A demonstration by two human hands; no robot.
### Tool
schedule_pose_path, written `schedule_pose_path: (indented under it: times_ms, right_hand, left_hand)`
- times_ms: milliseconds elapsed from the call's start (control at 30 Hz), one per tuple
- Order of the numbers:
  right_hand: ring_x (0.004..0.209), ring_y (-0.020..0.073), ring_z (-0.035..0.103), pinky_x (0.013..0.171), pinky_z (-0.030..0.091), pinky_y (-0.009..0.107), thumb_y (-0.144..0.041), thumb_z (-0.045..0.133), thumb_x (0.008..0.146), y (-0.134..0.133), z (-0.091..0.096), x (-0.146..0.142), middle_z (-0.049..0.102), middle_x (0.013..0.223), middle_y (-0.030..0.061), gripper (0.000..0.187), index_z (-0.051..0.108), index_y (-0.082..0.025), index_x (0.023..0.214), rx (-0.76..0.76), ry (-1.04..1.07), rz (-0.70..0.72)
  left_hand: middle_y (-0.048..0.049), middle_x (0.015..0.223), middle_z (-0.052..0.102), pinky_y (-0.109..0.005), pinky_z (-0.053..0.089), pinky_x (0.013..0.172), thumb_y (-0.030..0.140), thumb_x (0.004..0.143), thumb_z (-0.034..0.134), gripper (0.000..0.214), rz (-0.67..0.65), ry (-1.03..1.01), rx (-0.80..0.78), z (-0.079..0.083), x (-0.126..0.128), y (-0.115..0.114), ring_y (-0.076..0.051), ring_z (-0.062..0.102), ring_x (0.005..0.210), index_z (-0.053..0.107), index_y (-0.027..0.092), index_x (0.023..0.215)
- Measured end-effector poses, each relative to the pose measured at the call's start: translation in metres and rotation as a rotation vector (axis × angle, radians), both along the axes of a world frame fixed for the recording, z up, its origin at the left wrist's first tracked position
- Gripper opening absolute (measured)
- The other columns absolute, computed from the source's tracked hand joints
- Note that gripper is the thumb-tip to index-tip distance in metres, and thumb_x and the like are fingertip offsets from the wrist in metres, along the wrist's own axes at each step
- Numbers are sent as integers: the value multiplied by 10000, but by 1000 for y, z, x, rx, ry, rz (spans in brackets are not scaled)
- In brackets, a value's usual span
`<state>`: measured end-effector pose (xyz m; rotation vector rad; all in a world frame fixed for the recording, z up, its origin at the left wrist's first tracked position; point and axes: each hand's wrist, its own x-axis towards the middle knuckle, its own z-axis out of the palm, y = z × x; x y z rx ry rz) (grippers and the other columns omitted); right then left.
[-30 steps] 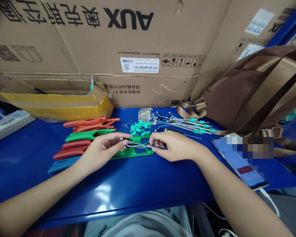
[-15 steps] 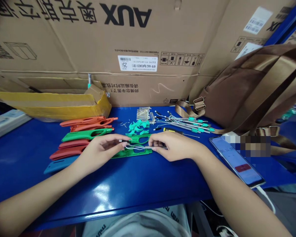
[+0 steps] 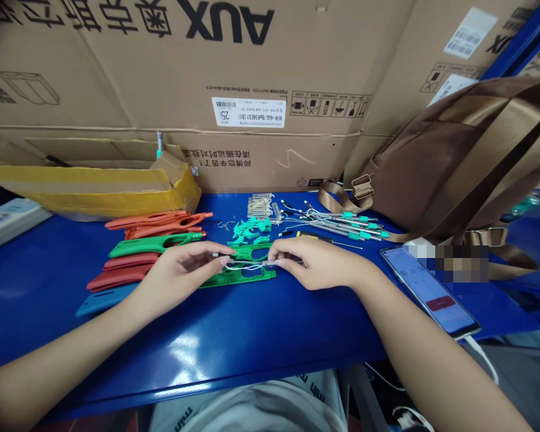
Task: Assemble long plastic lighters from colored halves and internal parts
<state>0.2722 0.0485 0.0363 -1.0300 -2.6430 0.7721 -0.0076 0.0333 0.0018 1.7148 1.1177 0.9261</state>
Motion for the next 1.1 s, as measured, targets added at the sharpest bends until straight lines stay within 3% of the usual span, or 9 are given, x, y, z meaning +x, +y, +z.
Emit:
schedule_pose_path:
  times_ms: [300,667,900,967,1100]
  right_hand:
    - [837,163,572,774,447,282,-231,564,991,2,-2,0,655,959,34,94,630,-203,1052,52,114,36]
    - [793,143,550,721,437,256,-201,615,947,4,-5,1,633,926,17,74,636,-197,1018,58,95,36]
    - [817,166,636,751,473,282,-251,561,989,5,-2,2,720,944,42,140,670,-189,1050,-22,35,1]
    - [845,176,653,778,478,294,-228,529,999,5,-1,3,740,972,51,180,691,-190,1066,-29,-2,16]
    - [814,179,641,717,480,281,-245,565,978,4,-1,2,737,975,60,174,696,-193,1081,-60,-29,-13]
  left_hand:
    - [-36,852,758,-238,491,649,360,860,720,214,14,-16,3,3,0,-2,-138,619,700,787,195,978]
    - [-30,856,767,-237,530,655,323,821,763,191,14,5,30,2,1,-1,-136,655,697,798,199,963]
    - [-40,847,789,-278,599,678,354,808,780,249,-2,-63,-103,3,1,-2,-174,726,714,784,181,987]
    - [-47,871,792,-283,596,678,350,827,765,236,-1,-18,-67,0,0,-1,-179,728,726,785,182,991]
    - [-52,929,787,-286,578,704,310,883,711,159,-19,135,155,-4,-3,1,-179,719,769,799,199,957]
